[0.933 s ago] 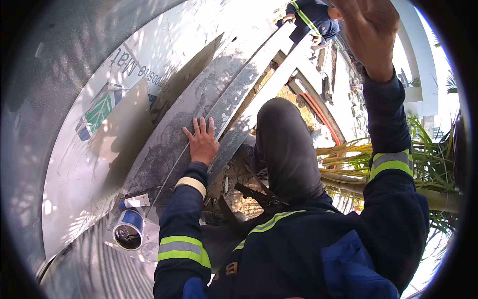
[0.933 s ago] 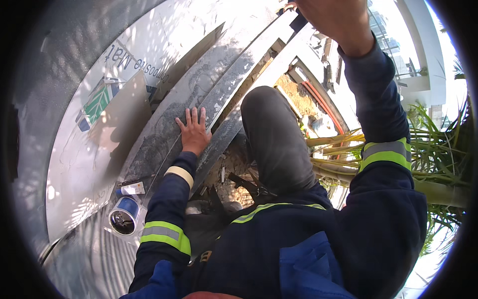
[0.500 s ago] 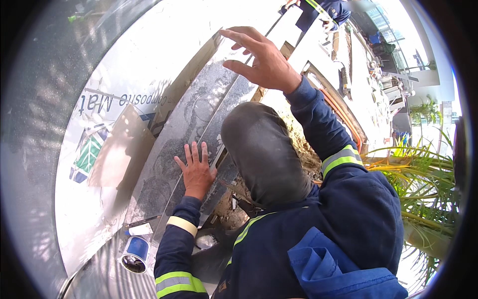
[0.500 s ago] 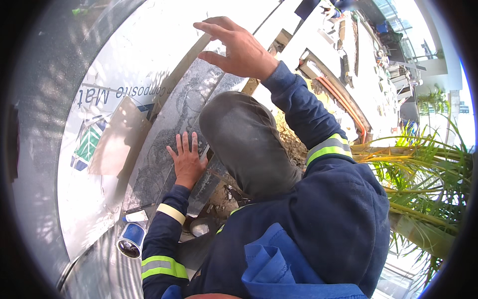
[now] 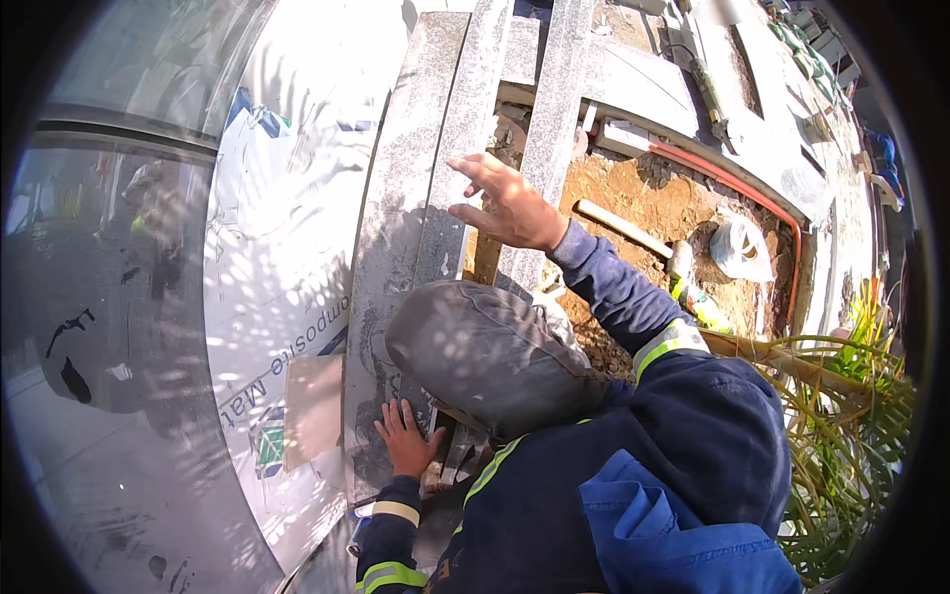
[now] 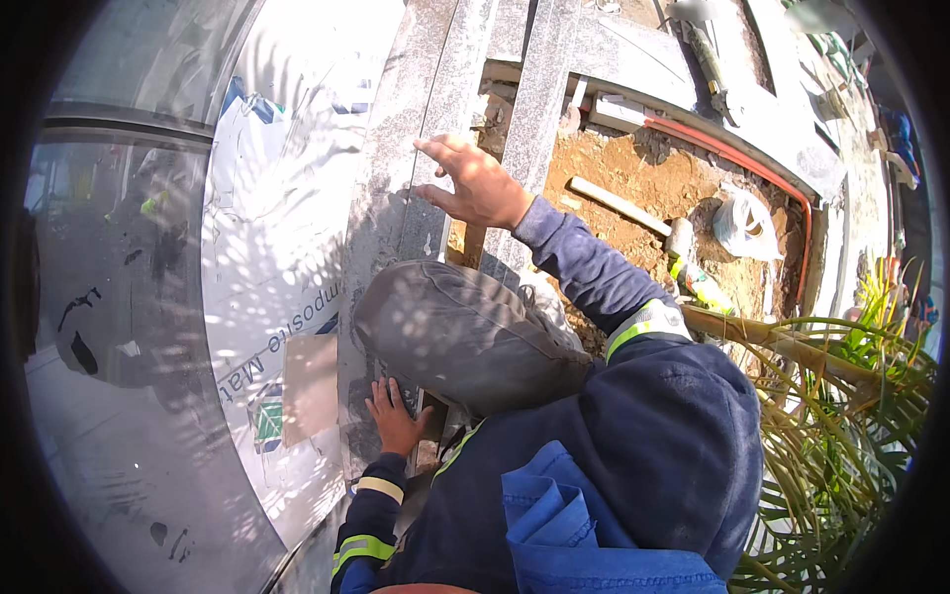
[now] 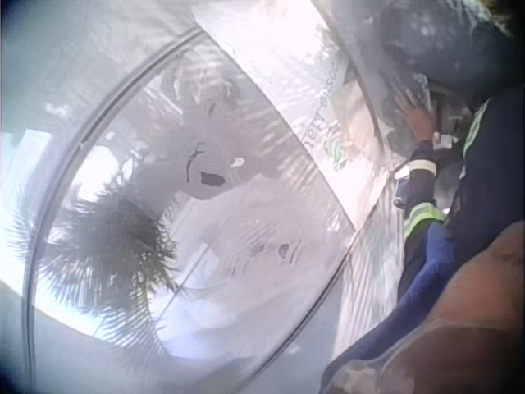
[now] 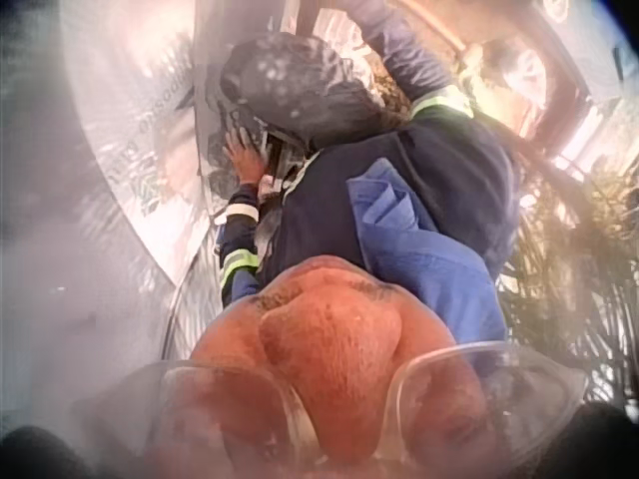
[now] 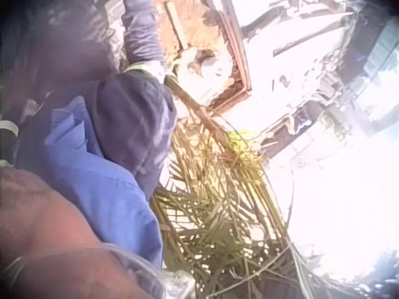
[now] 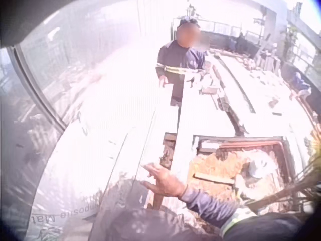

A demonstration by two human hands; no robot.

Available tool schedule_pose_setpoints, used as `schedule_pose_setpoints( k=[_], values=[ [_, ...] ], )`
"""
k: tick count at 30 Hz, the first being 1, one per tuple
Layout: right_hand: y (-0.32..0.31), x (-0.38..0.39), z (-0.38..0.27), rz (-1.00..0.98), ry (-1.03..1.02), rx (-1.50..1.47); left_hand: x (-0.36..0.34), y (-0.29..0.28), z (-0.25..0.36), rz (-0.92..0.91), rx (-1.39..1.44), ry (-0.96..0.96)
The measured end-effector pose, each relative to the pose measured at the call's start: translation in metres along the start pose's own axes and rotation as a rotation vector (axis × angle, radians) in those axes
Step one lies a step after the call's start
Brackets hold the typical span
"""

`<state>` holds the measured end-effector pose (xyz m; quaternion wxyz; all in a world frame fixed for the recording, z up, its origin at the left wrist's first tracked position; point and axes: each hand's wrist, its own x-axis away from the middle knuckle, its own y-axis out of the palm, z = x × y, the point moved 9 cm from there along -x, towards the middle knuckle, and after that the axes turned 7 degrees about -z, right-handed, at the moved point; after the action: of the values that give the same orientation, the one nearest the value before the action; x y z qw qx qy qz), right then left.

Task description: The person measures and marks a stone slab with a tape measure and marker, then uses an angle grinder to cut along the marked line. The slab is positioned on a work surface outdoors.

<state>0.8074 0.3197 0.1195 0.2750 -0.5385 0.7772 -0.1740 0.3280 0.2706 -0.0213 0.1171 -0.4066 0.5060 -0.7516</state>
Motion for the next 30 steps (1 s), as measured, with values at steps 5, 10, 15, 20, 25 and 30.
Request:
schedule_pose_setpoints(
  k=[5,10,15,20,25,30],
  values=[
    [-0.021,0.022,0.032,0.019,-0.112,-0.119,-0.042,-0.065,0.018,-0.119,0.107,0.128],
    [-0.028,0.016,0.012,0.02,-0.131,-0.196,-0.168,-0.167,-0.014,-0.062,-0.034,-0.101],
    [-0.052,0.001,-0.028,-0.057,-0.197,-0.335,-0.299,-0.331,0.146,0.331,0.138,0.314],
    [-0.079,0.003,-0.018,0.041,-0.293,-0.395,-0.353,-0.405,0.305,0.352,0.289,0.629],
    [-0.093,0.035,0.043,0.039,0.285,-0.595,-0.322,-0.423,0.365,0.506,0.07,0.865],
    [-0.113,0.039,0.049,0.107,0.221,-0.284,-0.304,-0.437,0.32,0.63,0.05,0.914]
  ],
)
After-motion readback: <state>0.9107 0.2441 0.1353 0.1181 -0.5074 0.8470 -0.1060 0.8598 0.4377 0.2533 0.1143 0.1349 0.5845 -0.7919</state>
